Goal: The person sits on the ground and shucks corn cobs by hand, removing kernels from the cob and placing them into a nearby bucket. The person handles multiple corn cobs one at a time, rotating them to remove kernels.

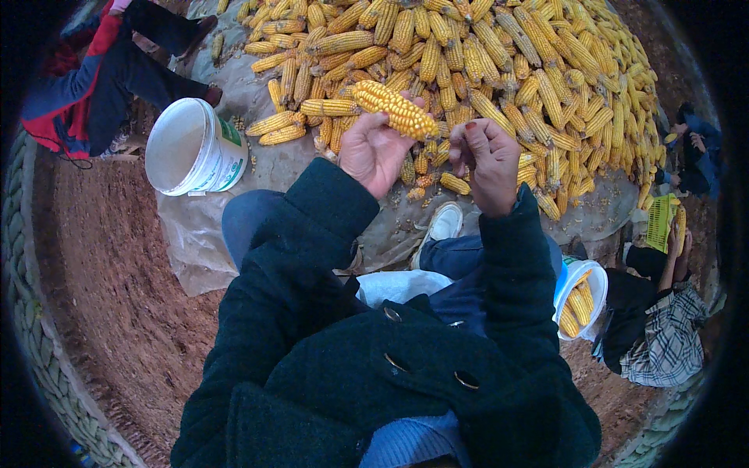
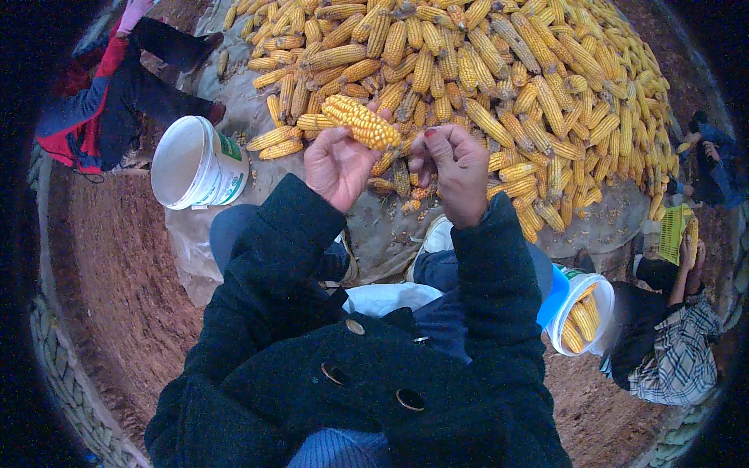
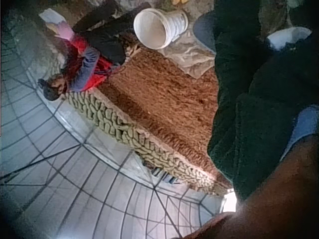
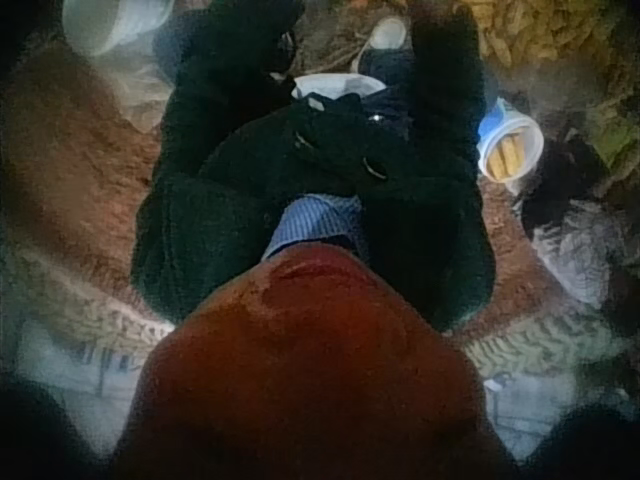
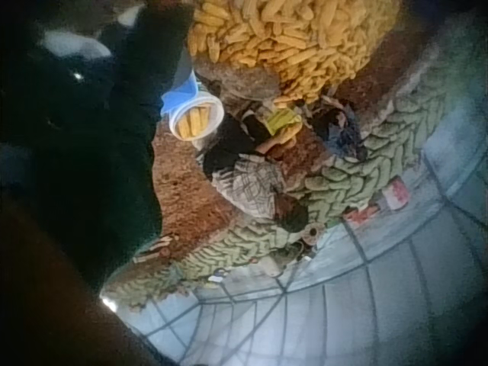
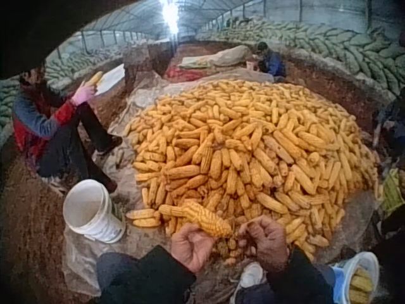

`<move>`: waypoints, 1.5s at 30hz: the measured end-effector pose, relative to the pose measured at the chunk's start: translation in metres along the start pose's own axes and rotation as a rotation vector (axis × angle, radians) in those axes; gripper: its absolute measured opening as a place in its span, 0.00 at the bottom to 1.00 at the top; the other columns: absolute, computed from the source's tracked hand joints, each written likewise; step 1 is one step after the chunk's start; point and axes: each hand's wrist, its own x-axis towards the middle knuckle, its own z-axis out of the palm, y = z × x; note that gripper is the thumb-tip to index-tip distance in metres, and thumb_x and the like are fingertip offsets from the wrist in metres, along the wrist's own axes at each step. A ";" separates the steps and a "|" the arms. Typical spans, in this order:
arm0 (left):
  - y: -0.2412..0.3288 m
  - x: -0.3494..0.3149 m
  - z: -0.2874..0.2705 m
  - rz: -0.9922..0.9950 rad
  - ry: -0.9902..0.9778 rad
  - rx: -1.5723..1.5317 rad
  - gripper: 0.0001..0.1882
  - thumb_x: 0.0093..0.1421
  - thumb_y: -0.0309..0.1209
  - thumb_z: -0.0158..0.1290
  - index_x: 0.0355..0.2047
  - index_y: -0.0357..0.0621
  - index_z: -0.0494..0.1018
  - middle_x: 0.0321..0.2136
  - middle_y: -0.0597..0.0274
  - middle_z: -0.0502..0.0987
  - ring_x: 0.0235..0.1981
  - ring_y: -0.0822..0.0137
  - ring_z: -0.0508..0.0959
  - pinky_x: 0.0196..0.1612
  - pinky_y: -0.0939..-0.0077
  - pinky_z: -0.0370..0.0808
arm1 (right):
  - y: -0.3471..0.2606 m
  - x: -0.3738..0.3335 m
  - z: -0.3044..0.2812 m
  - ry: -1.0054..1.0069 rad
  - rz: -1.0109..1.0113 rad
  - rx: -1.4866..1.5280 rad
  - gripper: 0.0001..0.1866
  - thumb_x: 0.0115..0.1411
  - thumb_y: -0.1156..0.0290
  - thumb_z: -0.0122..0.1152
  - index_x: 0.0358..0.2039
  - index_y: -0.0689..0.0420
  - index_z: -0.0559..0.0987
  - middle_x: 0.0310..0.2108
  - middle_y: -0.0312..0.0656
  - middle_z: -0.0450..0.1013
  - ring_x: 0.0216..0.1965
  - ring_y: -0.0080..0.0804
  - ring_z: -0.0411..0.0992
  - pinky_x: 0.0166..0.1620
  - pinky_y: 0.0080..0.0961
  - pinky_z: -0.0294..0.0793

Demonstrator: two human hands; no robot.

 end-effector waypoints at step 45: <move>-0.009 -0.006 0.009 -0.099 -0.062 0.336 0.22 0.58 0.24 0.55 0.51 0.37 0.62 0.48 0.53 0.70 0.51 0.59 0.72 0.53 0.63 0.73 | -0.006 0.005 -0.011 0.103 -0.162 -0.093 0.17 0.60 0.79 0.57 0.49 0.70 0.71 0.44 0.39 0.69 0.39 0.18 0.69 0.40 0.15 0.71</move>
